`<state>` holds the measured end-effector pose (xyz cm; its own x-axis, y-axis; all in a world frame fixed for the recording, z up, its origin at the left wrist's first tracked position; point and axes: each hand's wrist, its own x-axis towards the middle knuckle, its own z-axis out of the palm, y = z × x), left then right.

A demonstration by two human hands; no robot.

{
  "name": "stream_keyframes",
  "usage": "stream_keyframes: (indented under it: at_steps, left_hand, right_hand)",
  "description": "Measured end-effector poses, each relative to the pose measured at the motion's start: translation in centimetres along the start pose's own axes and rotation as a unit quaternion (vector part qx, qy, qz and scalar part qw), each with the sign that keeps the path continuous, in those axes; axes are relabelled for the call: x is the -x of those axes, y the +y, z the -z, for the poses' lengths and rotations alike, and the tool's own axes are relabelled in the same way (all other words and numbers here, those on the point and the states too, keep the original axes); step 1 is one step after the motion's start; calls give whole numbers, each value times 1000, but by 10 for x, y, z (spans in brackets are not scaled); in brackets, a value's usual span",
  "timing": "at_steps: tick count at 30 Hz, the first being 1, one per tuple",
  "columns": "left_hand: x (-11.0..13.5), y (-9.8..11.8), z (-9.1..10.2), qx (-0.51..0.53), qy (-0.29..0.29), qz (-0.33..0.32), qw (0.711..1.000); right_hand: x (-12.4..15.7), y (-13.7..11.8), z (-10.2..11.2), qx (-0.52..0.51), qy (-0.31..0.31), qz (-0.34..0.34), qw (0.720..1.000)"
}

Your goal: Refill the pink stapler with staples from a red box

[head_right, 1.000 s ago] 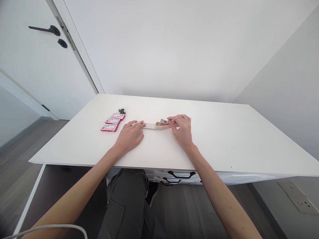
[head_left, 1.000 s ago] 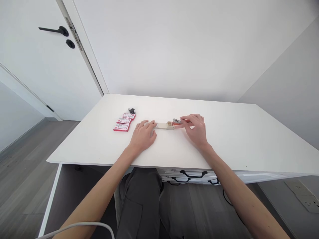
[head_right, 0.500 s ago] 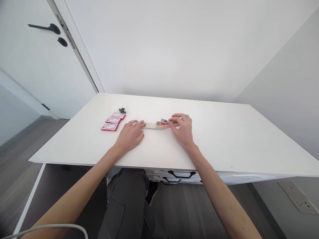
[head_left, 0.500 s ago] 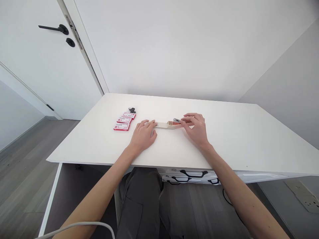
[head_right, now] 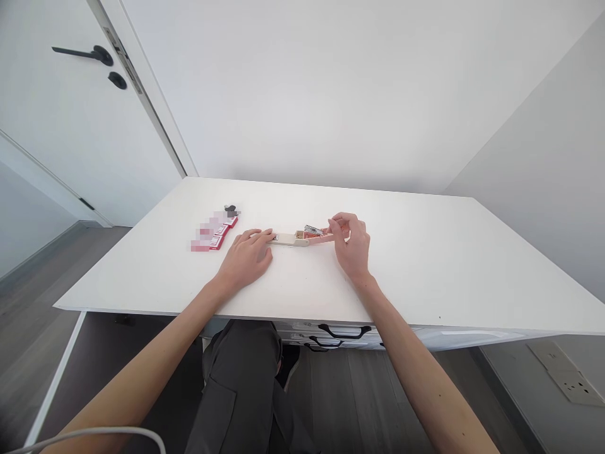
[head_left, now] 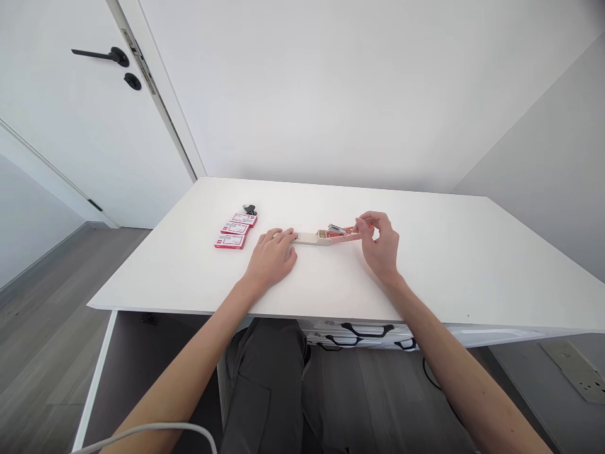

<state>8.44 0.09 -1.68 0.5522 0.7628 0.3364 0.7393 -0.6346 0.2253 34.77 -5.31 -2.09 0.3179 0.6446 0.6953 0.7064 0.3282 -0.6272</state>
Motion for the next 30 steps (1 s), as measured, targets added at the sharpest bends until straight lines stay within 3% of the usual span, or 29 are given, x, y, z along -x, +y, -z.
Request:
stream_keyframes:
  at_steps: [6,16,24,30]
  left_hand:
    - [0,0,-1,8,0,2,1000]
    - [-1,0,0,11,1,-2,1000]
    - [-1,1,0,11,0,0,1000]
    - [-1,0,-1,9,3,-3,1000]
  right_hand:
    - [-2,1,0,34,-10,49,998]
    - [-1,5,-2,9,-51,42,998]
    - [-1,4,-1,55,-20,98,993]
    - [1,2,-1,26,5,74,997]
